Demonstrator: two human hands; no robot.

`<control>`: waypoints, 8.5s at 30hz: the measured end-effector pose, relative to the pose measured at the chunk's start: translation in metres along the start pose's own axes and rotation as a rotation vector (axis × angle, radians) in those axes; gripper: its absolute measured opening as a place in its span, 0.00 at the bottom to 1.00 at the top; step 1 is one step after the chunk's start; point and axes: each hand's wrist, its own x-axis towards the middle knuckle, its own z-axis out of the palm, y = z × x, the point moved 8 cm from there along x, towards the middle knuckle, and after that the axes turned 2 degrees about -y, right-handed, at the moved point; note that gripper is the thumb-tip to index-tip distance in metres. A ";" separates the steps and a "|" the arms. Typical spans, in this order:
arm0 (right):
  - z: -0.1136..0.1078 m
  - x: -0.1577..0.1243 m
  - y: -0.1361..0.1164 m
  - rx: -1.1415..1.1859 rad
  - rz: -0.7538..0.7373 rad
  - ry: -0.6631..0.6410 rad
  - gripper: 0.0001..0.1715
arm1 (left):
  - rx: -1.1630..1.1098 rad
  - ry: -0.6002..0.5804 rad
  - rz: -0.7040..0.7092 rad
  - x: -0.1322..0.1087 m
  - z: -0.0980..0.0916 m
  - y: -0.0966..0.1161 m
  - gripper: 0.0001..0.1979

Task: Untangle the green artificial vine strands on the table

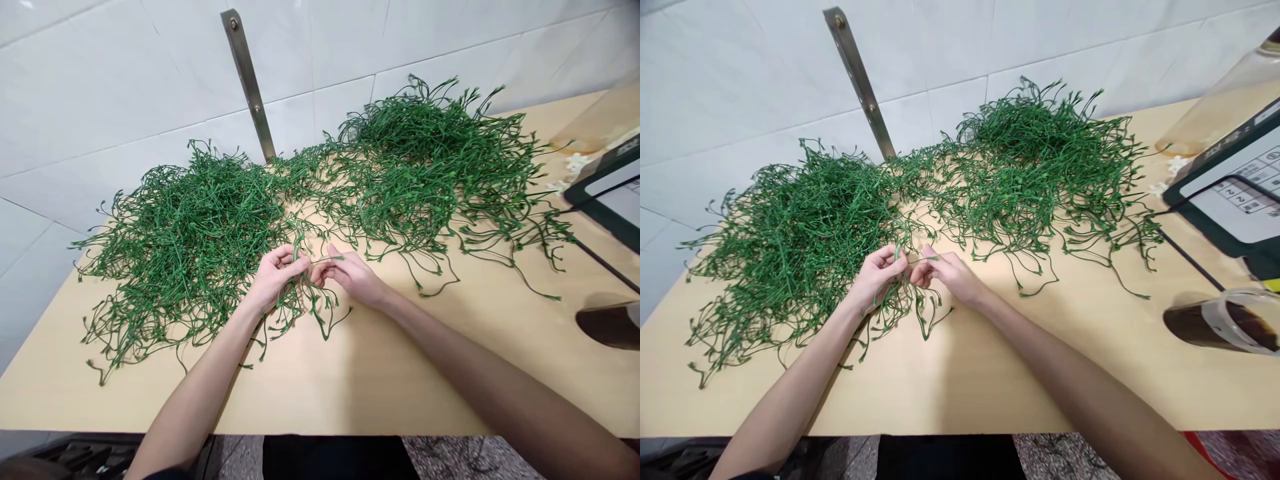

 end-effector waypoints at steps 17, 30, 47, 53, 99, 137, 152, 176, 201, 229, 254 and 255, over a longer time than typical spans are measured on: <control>-0.016 0.006 0.010 0.392 0.036 0.090 0.13 | -0.089 -0.070 -0.085 -0.002 0.005 -0.006 0.20; -0.006 0.001 0.001 0.272 0.051 -0.016 0.10 | -0.049 -0.068 -0.098 -0.005 0.004 -0.002 0.18; -0.003 -0.001 0.004 0.257 0.069 -0.063 0.14 | 0.071 -0.145 -0.172 -0.005 0.008 -0.006 0.18; 0.000 -0.002 0.006 0.334 0.185 -0.074 0.20 | 0.144 -0.155 -0.132 -0.008 0.009 0.000 0.21; 0.017 -0.005 -0.001 -0.072 0.066 -0.228 0.29 | 0.192 -0.396 -0.132 -0.014 0.026 -0.010 0.32; -0.001 -0.002 -0.010 -0.102 -0.154 0.048 0.28 | 0.110 -0.053 0.047 -0.003 0.005 0.000 0.31; -0.005 -0.002 -0.009 -0.126 -0.188 0.078 0.19 | -0.138 -0.058 -0.061 -0.002 -0.001 0.002 0.07; -0.019 0.001 0.002 0.261 -0.024 0.197 0.17 | -0.151 -0.002 -0.080 -0.004 -0.001 0.000 0.15; 0.001 -0.002 0.008 0.294 0.171 -0.051 0.21 | 0.071 -0.124 -0.058 -0.007 0.003 -0.001 0.14; 0.006 -0.007 0.009 0.180 0.226 -0.194 0.14 | 0.138 -0.306 -0.244 -0.013 0.016 -0.011 0.21; 0.022 -0.004 -0.002 -0.133 0.040 -0.231 0.34 | 0.113 -0.408 -0.143 -0.014 0.028 -0.014 0.29; 0.022 -0.004 -0.001 -0.135 0.045 -0.238 0.35 | 0.131 -0.385 -0.148 -0.014 0.027 -0.014 0.28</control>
